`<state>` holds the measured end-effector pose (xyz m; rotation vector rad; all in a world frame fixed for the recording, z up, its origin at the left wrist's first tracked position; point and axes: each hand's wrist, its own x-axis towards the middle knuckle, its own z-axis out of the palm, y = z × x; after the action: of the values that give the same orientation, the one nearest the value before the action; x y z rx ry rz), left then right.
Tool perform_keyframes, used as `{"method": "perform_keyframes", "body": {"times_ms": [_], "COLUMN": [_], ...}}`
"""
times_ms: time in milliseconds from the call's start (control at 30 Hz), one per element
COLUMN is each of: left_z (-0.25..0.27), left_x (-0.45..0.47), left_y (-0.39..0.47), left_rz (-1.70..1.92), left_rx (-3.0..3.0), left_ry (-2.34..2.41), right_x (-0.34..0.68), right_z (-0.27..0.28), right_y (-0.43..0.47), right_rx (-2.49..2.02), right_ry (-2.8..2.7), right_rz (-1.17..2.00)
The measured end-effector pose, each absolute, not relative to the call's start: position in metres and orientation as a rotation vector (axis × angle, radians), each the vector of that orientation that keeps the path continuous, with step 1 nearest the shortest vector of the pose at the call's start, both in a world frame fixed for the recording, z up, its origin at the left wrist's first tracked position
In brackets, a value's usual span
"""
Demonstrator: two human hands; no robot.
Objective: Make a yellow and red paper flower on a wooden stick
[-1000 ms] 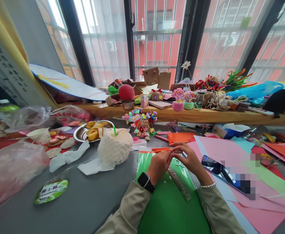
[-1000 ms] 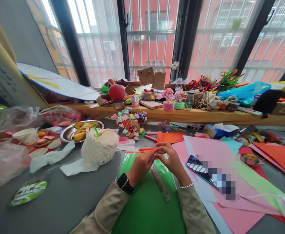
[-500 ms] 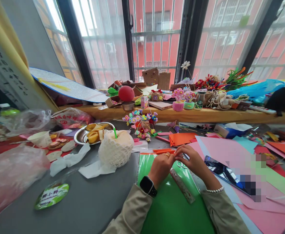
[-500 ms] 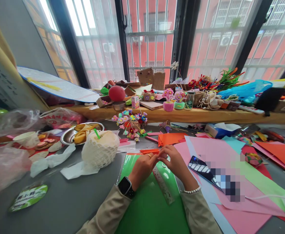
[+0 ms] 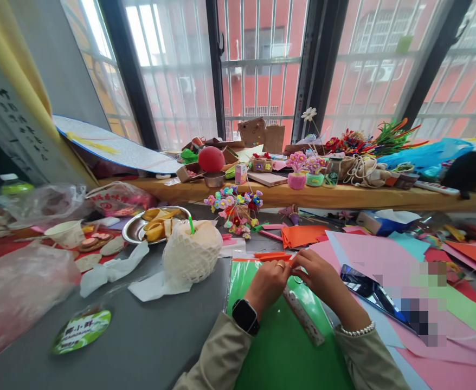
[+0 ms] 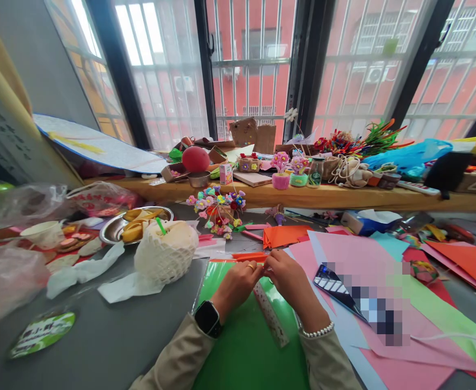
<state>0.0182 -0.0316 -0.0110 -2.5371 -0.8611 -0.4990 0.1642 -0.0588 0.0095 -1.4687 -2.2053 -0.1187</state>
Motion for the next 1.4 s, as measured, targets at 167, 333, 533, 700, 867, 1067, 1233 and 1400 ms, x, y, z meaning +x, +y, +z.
{"method": "perform_keyframes", "body": {"times_ms": [167,333,533,700,867,1067,1233,1400], "left_z": [-0.01,-0.009,-0.01,-0.014,-0.014,-0.012,-0.013,-0.012], "left_x": [0.019,0.019,0.019,0.02,0.019,0.02,0.021,0.019], "left_y": [-0.031,-0.03,-0.03,-0.027,-0.024,-0.025,-0.026,-0.026], "left_rz": [-0.539,-0.593,-0.616,-0.563,-0.475,-0.525,-0.587,-0.63], "left_rx": [-2.549,-2.547,-2.552,-2.553,-2.616,-2.636,-2.635,-2.599], "left_ry": [-0.843,-0.859,-0.912,-0.965,-1.012,-0.998,-0.956,-0.888], "right_x": [0.161,0.163,0.163,0.149,0.139,0.158,0.164,0.155], "right_z": [0.008,0.008,0.002,0.008,0.02,0.025,0.032,0.044], "right_y": [-0.059,-0.06,-0.059,-0.057,-0.05,-0.039,-0.035,-0.037], "right_rx": [-1.526,-1.459,-1.474,-1.618,-1.473,-1.113,-1.087,-1.144], "right_ry": [-2.218,-2.112,-2.164,-2.325,-2.648,-2.927,-3.002,-3.045], "right_rz": [-0.186,-0.114,-0.168,-0.474,-0.797,-0.874,-0.799,-0.842]}}
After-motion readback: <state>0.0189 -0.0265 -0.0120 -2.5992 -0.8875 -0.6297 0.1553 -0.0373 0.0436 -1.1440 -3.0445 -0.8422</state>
